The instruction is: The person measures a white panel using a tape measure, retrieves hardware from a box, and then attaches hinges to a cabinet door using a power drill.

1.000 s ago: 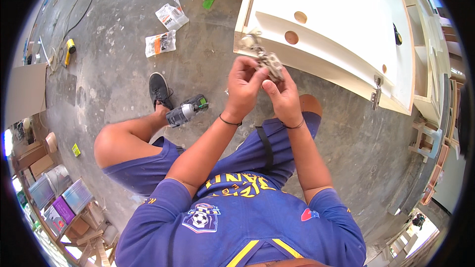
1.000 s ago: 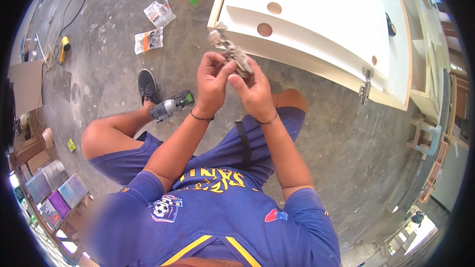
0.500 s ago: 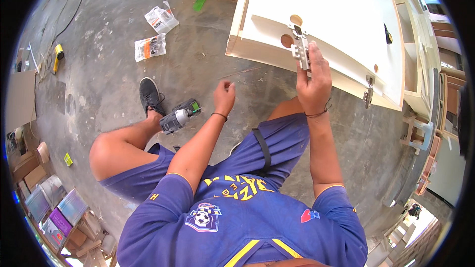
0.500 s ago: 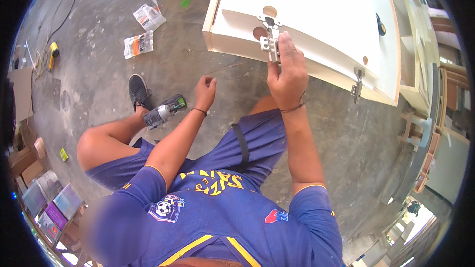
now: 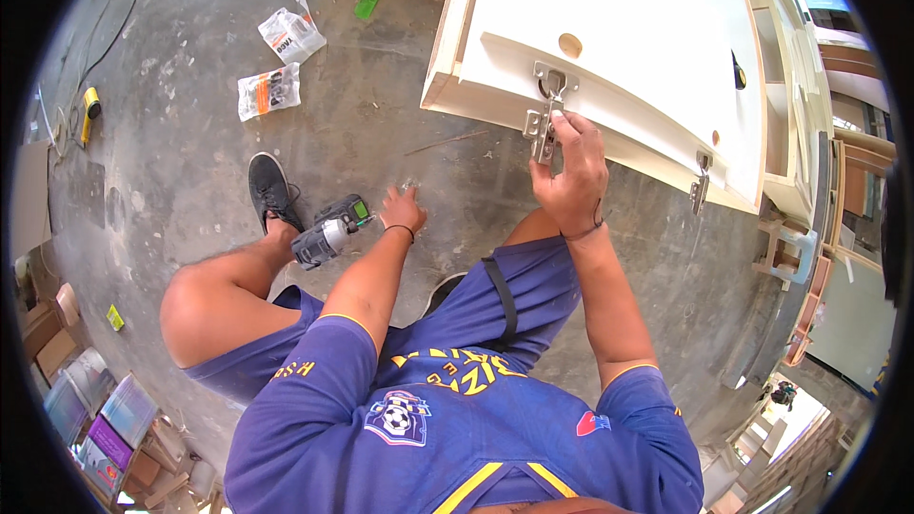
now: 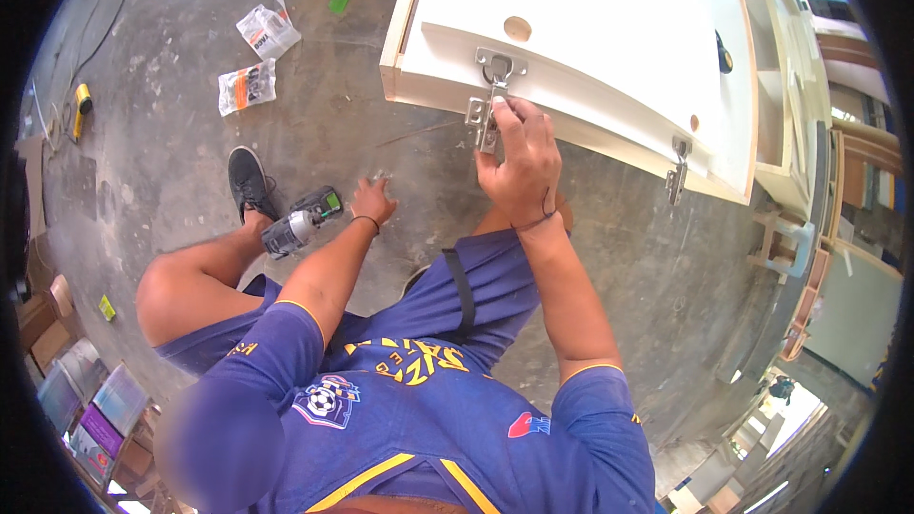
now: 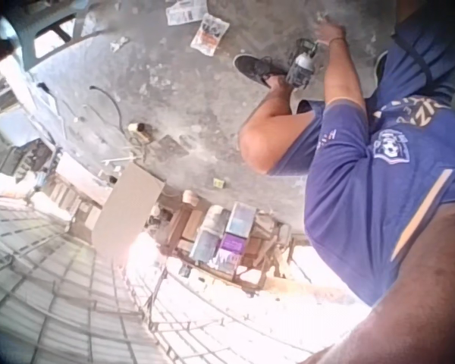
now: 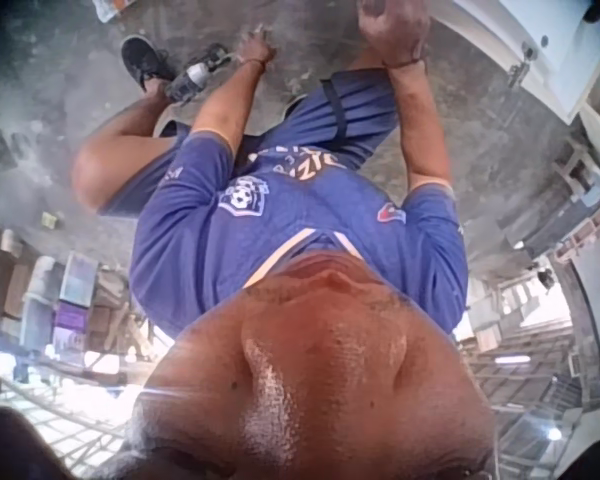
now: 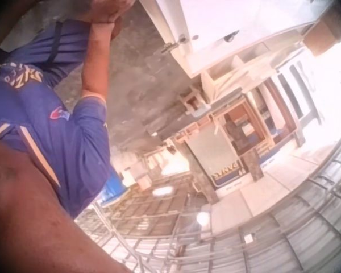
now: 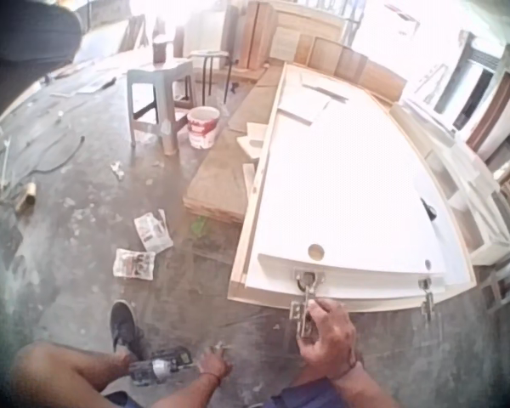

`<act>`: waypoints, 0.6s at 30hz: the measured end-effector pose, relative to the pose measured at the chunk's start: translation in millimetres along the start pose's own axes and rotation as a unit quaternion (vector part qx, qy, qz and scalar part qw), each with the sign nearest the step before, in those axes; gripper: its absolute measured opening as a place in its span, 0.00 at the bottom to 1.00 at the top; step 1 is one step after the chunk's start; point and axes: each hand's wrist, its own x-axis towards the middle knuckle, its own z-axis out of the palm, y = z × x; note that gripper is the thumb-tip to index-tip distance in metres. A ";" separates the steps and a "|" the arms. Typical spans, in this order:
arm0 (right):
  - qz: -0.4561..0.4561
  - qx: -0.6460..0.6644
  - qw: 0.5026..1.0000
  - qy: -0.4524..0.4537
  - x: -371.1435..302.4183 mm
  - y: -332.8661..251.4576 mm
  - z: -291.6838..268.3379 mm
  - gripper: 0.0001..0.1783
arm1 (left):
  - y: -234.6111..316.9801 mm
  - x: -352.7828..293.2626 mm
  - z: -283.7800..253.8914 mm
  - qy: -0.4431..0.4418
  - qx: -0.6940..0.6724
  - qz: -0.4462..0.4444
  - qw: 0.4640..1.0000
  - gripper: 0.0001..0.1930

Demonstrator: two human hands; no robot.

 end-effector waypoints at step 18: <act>0.073 0.032 0.995 -0.062 -14.0 -4.7 -4.9 0.45 | -27.9 30.0 36.2 0.119 -0.192 0.037 0.974 0.05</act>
